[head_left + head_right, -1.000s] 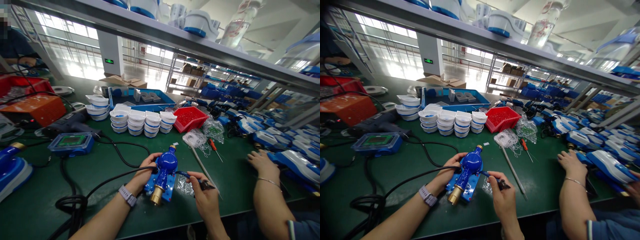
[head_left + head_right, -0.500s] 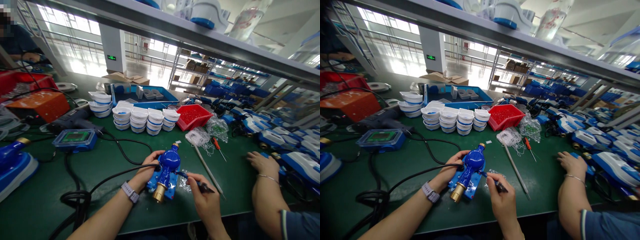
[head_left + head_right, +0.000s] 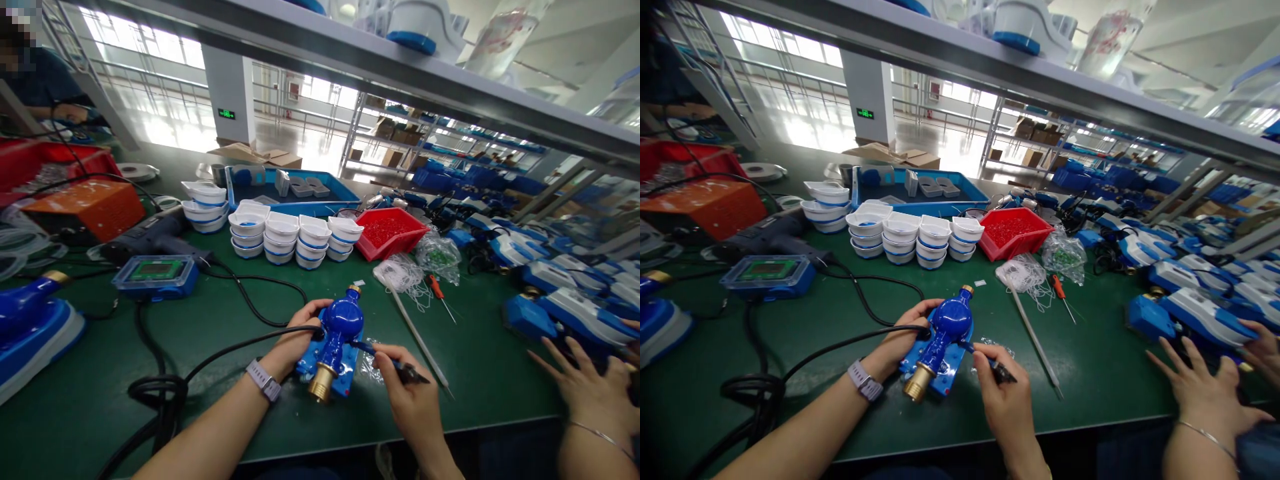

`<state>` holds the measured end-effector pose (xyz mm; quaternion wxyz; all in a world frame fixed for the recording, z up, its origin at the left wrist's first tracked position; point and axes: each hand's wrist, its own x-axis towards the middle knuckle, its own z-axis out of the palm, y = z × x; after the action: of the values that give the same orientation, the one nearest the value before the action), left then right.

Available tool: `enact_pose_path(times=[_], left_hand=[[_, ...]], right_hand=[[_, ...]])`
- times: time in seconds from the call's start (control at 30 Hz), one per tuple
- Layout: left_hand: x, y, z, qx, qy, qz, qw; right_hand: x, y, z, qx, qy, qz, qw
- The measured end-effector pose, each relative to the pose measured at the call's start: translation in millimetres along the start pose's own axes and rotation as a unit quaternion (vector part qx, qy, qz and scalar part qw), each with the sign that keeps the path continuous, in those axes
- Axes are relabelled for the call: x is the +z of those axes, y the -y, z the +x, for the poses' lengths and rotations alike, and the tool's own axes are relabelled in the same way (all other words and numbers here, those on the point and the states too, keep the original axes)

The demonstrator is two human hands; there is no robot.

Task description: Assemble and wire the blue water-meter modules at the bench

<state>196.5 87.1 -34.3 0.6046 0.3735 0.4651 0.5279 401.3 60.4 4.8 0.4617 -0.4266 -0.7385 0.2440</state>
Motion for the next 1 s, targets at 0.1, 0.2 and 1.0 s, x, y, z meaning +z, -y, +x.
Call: enact_pose_path(times=[0.1, 0.2, 1.0], left_hand=[[-0.1, -0.6, -0.1, 0.002, 0.000, -0.002, 1.000], [-0.4, -0.2, 0.1, 0.006, -0.002, 0.005, 1.000], [-2.0, 2.4, 1.0, 0.007, 0.006, -0.018, 1.000]], right_hand=[[0.0, 2.1, 0.0, -0.009, -0.029, -0.001, 1.000], [0.4, 3.5, 0.9, 0.002, -0.010, -0.001, 1.000], [-7.4, 30.5, -23.5, -0.122, 0.006, 0.040, 0.992]])
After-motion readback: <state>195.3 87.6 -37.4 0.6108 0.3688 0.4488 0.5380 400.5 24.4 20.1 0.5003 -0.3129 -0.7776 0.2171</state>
